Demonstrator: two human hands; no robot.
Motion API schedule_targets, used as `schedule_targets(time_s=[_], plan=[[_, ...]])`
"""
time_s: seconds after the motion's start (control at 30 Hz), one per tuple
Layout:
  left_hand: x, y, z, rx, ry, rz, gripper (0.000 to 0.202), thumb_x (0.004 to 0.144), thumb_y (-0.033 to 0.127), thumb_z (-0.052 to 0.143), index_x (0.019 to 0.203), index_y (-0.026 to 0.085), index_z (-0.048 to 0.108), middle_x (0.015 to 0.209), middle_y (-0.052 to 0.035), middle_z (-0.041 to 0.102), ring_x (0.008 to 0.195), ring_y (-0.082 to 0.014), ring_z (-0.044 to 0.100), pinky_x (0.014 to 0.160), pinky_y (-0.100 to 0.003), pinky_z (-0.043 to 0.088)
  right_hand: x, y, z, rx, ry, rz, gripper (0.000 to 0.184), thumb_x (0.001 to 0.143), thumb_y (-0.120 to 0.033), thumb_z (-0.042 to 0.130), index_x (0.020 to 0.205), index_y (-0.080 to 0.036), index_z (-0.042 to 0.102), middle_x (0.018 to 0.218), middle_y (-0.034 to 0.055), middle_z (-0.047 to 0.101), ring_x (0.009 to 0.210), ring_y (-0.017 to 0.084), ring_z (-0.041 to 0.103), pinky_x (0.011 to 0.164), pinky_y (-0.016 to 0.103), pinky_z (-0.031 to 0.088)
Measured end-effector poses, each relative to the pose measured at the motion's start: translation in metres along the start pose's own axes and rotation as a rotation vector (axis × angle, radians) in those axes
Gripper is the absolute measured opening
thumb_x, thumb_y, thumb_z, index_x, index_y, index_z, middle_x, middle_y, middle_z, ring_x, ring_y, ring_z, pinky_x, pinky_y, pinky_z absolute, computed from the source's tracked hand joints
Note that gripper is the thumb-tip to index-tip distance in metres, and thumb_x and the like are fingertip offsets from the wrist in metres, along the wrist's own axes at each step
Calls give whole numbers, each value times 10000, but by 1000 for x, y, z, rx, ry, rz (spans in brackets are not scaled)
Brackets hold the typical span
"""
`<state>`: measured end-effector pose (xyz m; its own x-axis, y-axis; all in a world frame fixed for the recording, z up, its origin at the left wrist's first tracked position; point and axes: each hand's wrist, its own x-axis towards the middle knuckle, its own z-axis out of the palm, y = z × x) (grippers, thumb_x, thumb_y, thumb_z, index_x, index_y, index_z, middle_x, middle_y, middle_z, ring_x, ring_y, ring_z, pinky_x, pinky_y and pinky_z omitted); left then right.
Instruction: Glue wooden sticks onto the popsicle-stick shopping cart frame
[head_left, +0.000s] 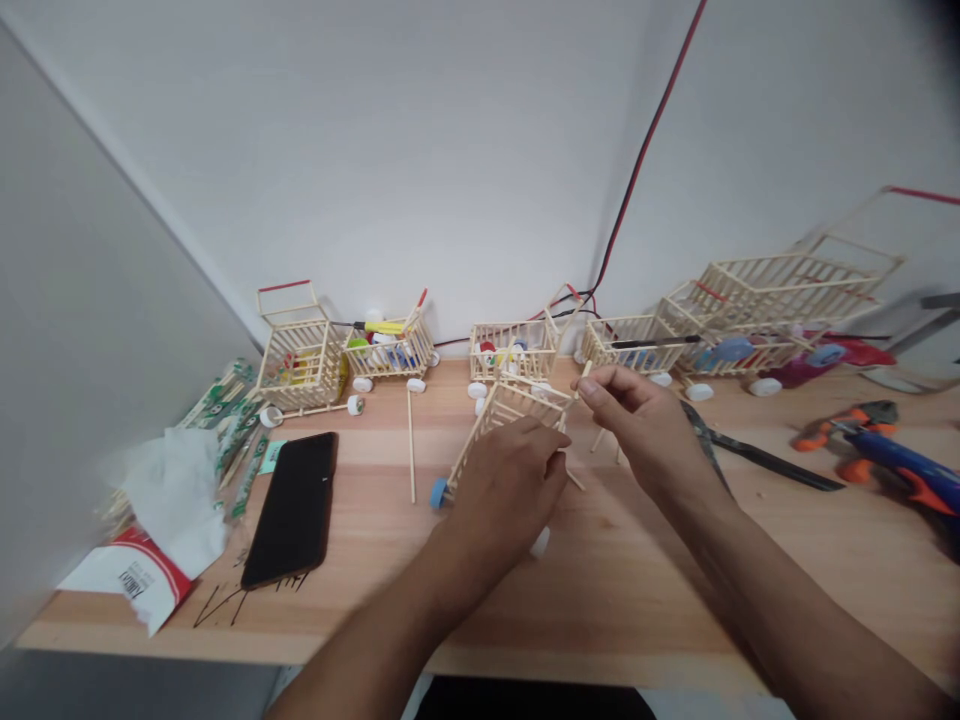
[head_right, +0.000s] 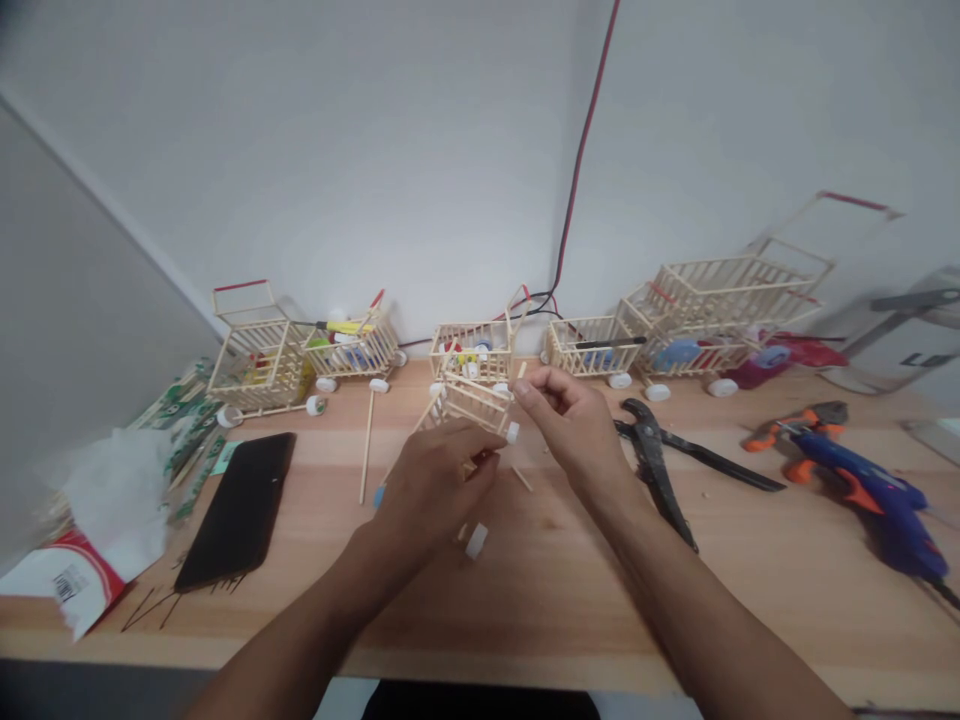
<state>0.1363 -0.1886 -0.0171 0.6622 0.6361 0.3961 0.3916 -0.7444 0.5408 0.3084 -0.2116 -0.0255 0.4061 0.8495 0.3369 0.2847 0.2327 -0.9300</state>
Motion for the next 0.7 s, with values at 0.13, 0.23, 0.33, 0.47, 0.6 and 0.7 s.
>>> schedule_targets(time_s=[0.13,0.23,0.33,0.47,0.6,0.7], plan=[[0,-1,1,2,4,6,231,880,105,552,1014,165,730,972,-54,744,891,-201,687,828,-353,542,0,0,1,-8,3,1,266,805,-461,687,756,-209,617,699,-18,526,642,125,442,600,265,368],[0,-1,1,12,8,5,227,881,109,550,1007,167,730,964,-53,743,887,-201,684,826,-349,540,0,-1,1,-8,-3,-1,280,802,-476,678,744,-212,604,679,-23,505,629,124,430,589,263,358],[0,-1,0,17,7,8,225,882,108,545,996,166,730,954,-53,743,884,-198,681,825,-341,538,-1,-3,2,-13,-6,5,296,801,-493,666,734,-215,593,654,-28,478,606,124,406,571,266,338],[0,0,0,22,-2,2,229,884,108,542,1001,166,729,955,-53,744,892,-204,679,831,-347,535,-1,-3,2,-22,10,10,296,787,-491,676,726,-212,596,650,-29,483,597,124,406,570,272,338],[0,0,2,20,-5,1,235,879,104,540,1007,163,728,955,-52,742,894,-203,680,838,-346,535,0,-2,2,-12,8,10,287,789,-475,681,725,-206,602,656,-27,494,606,121,415,576,269,343],[1,-1,3,35,1,10,243,877,102,533,1006,169,728,958,-51,742,906,-204,679,849,-346,533,1,-2,2,-5,0,22,286,775,-472,696,727,-207,601,665,-28,494,610,119,410,571,265,337]])
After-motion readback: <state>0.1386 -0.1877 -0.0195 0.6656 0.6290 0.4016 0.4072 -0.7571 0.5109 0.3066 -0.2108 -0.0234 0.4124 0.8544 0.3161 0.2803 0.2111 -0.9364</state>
